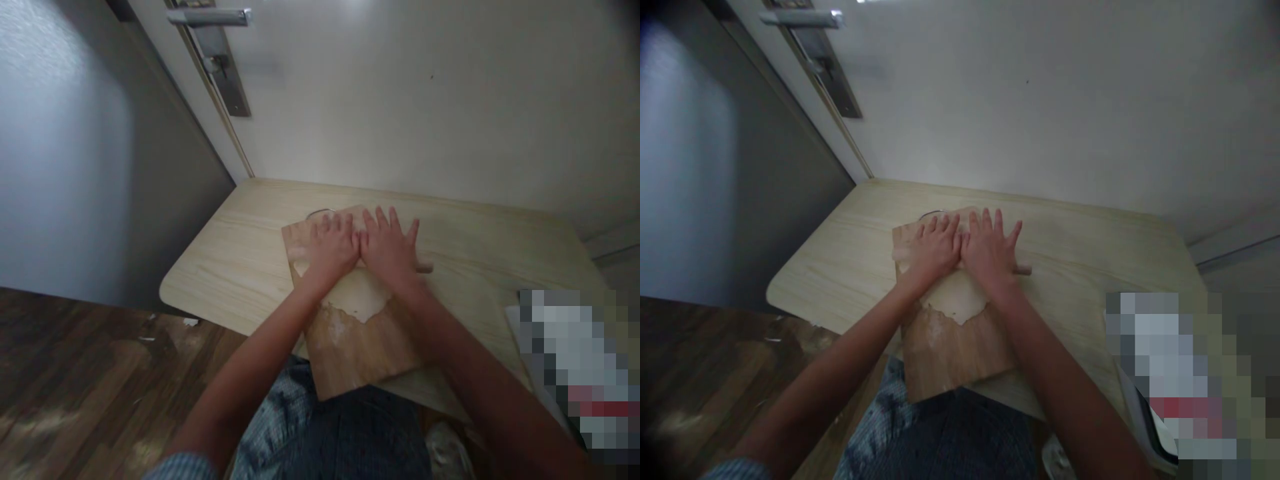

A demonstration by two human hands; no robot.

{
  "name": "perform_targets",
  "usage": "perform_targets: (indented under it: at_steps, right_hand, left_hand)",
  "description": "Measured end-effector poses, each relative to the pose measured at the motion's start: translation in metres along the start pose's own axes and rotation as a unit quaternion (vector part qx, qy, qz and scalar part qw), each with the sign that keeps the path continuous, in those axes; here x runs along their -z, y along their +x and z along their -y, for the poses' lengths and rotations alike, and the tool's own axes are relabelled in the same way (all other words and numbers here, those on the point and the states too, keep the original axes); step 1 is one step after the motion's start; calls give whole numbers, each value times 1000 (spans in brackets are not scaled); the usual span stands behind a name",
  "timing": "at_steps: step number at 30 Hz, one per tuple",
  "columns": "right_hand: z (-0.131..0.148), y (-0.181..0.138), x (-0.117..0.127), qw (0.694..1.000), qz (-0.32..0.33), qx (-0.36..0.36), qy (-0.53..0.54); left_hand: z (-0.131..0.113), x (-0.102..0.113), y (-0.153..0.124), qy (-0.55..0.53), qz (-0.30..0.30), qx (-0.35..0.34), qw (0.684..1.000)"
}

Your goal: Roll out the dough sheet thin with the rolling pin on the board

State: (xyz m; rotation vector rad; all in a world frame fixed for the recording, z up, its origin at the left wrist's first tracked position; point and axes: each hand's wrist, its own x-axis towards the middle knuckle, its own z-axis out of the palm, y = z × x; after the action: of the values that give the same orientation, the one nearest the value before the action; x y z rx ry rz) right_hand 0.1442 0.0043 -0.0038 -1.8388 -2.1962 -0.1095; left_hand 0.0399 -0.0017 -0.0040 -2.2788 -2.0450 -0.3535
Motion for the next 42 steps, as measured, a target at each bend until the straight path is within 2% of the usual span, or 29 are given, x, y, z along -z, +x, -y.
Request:
perform_targets:
  at_steps: [3,7,10,14,19,23,26,30,34,37,42]
  right_hand:
    - [-4,29,-4,1000,18,-20,2]
    - [-5,56,-9,1000,-3,-29,-7]
    - [-6,66,-12,999,-16,-33,-11]
    - [-6,66,-14,999,-48,-23,-12]
    - [-2,52,-9,999,-48,-6,-14]
    - [3,29,-3,1000,-8,-16,0]
    - [8,3,1,1000,3,5,-10]
    - [14,-38,5,999,-21,49,-11]
    - [18,-70,6,997,-45,63,17]
    - [18,-75,8,996,-31,64,44]
    - [18,-66,11,997,-24,51,49]
  left_hand:
    - [4,-4,31,-23,3,-7,1000]
    - [7,-7,59,-39,-3,-37,999]
    - [7,-9,71,-38,17,-38,998]
    - [7,-10,72,-44,30,-25,998]
    - [6,-8,55,-39,23,8,999]
    - [6,-1,30,1,15,-18,1000]
    - [5,2,6,15,-9,-20,1000]
    - [5,3,-21,32,-44,-21,998]
    - [5,3,-37,40,-50,-29,998]
    - [5,3,-44,37,-64,-31,997]
    - [4,1,-45,17,-74,-29,997]
